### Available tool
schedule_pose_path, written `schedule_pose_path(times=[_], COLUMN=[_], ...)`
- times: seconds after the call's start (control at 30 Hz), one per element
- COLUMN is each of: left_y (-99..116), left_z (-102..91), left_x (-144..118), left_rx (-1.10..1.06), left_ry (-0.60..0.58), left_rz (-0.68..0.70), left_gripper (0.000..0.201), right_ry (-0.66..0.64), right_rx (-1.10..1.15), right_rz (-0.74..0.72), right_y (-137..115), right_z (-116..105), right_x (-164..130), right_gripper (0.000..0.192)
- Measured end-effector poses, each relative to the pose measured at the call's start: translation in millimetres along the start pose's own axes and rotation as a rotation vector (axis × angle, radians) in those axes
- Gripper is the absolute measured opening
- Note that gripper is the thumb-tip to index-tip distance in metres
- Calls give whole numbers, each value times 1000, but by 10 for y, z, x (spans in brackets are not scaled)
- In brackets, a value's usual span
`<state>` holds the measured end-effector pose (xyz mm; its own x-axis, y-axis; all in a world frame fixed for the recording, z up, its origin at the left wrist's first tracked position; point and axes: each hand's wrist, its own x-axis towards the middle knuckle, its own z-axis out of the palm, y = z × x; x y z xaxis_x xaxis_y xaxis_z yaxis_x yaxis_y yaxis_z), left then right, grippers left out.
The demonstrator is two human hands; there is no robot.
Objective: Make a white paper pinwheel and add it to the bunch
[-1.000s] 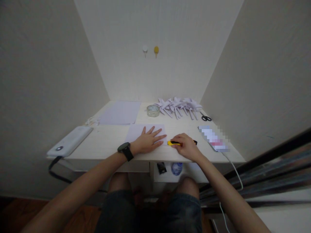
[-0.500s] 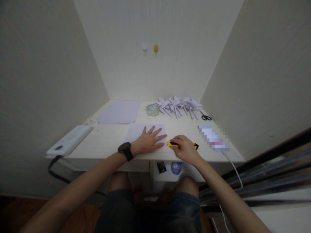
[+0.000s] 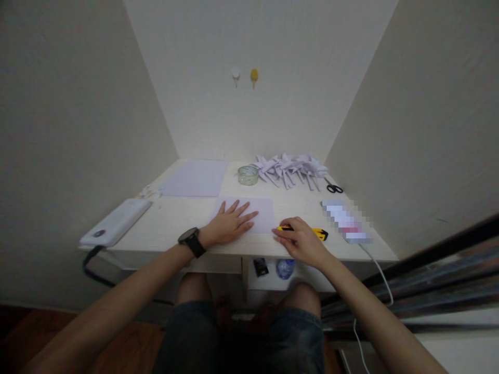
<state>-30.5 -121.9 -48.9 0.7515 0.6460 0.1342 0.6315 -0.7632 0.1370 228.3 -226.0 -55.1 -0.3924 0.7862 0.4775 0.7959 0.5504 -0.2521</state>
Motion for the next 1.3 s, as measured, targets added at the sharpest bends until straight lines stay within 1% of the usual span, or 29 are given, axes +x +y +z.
schedule_pose_path(times=[0.13, 0.37, 0.57, 0.67, 0.8, 0.87, 0.97, 1.03, 1.17, 1.3], left_y=[1, 40, 32, 41, 60, 67, 72, 74, 75, 71], left_z=[-15, -32, 24, 19, -2, -11, -23, -27, -30, -34], left_x=[-1, -15, -12, -23, -36, -38, -37, -36, -32, -28], left_rx=[-4, 5, 21, 33, 66, 71, 70, 65, 60, 64], left_ry=[-27, -7, -3, -2, -9, -11, -17, -24, -33, -43], left_rz=[12, -13, -16, -17, -15, -16, -20, -20, -17, -13], left_gripper=[54, 55, 56, 55, 56, 57, 60, 62, 64, 61], right_ry=[-18, -8, 23, 35, 91, 116, 153, 159, 133, 94], right_rx=[10, -6, -6, -4, 11, -17, -97, -108, -32, 6], right_rz=[-35, -54, -91, -116, -148, -111, 21, 94, 114, 114], right_y=[16, -10, 0, 5, 6, 11, 30, 48, 71, 77], right_z=[-31, -14, 22, 35, 40, 41, 54, 68, 72, 42], right_x=[-21, -31, -64, -75, -79, -85, -103, -115, -115, -98], right_gripper=[28, 28, 27, 26, 25, 26, 26, 24, 24, 25])
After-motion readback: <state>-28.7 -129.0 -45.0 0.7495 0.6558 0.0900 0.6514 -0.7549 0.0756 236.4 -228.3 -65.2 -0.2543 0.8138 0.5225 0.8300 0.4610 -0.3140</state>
